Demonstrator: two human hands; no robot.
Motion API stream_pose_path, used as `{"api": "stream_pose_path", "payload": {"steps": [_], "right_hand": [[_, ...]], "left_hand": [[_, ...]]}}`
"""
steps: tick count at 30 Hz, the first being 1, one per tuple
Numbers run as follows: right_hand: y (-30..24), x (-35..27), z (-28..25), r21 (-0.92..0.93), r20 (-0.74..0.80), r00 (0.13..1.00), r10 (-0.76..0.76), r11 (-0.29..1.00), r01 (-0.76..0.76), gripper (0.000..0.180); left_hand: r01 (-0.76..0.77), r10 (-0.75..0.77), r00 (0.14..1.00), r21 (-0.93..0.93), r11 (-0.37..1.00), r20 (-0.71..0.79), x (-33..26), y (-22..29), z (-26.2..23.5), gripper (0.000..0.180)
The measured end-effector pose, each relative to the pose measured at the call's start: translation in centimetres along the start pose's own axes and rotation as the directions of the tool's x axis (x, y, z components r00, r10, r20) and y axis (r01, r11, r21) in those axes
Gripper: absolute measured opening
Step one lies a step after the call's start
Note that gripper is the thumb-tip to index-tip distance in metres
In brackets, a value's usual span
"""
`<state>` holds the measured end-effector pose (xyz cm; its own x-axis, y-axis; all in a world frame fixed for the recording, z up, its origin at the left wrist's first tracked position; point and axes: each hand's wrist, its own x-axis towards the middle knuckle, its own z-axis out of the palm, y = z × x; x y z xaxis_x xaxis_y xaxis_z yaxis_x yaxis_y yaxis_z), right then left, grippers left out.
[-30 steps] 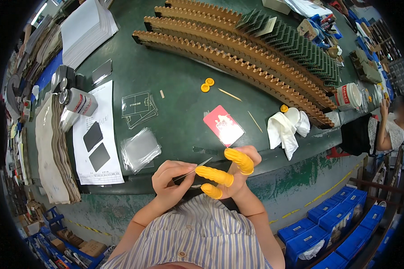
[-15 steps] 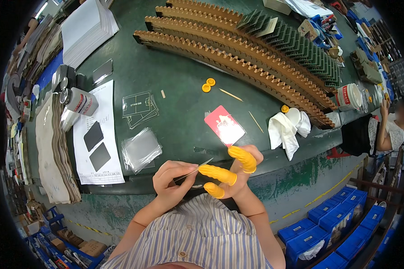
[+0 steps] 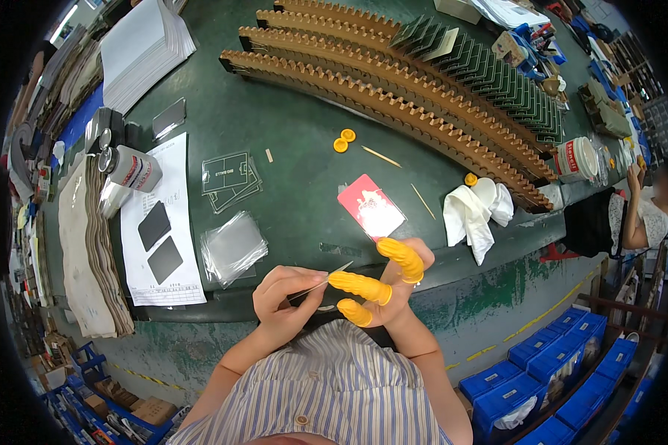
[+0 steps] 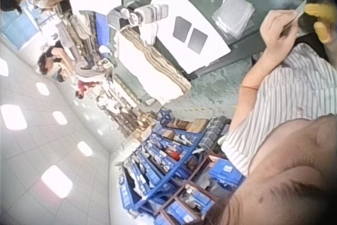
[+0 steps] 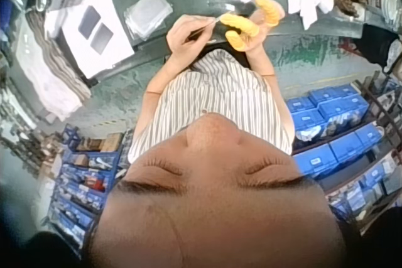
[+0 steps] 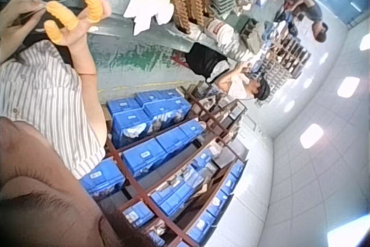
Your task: The person wipes the surface of a small rectangular electronic component with a white cloth while wearing yellow finger cots. They repeatedly turn the component over to clean different sides and edges, then place it on the table and pick up another component to continue the process.
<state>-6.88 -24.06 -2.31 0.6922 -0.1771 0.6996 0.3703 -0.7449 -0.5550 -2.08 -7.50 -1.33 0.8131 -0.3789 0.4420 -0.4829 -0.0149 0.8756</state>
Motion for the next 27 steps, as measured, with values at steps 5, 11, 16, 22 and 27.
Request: {"api": "stream_pose_path", "payload": {"steps": [5, 11, 16, 22, 27], "right_hand": [[-0.3, 0.3, 0.0, 0.008, -0.001, 1.000, 0.025, 1.000, -0.025, 0.036], [-0.9, 0.4, 0.2, 0.020, -0.030, 0.994, 0.109, 0.994, -0.108, 0.036], [-0.2, 0.9, -0.3, -0.089, 0.008, 0.999, -0.038, 0.995, 0.039, 0.036], [-0.8, 0.0, 0.6, 0.060, -0.101, 0.981, 0.167, 0.985, -0.161, 0.038], [0.2, -0.1, -0.6, -0.185, -0.017, 1.000, -0.022, 0.983, 0.018, 0.046]], "left_hand": [[-0.011, 0.011, 0.999, 0.001, 1.000, -0.040, -0.1, -0.2, 0.1, 0.027], [-0.005, 0.005, 1.000, 0.000, 1.000, -0.009, -0.1, -0.1, 0.1, 0.025], [-0.007, 0.007, 1.000, 0.008, 1.000, -0.009, 0.0, 0.0, 0.0, 0.026], [-0.019, 0.019, 1.000, 0.027, 0.999, 0.001, 0.0, -0.1, 0.0, 0.026], [-0.035, 0.036, 0.999, 0.058, 0.998, -0.004, -0.1, -0.1, 0.0, 0.027]]}}
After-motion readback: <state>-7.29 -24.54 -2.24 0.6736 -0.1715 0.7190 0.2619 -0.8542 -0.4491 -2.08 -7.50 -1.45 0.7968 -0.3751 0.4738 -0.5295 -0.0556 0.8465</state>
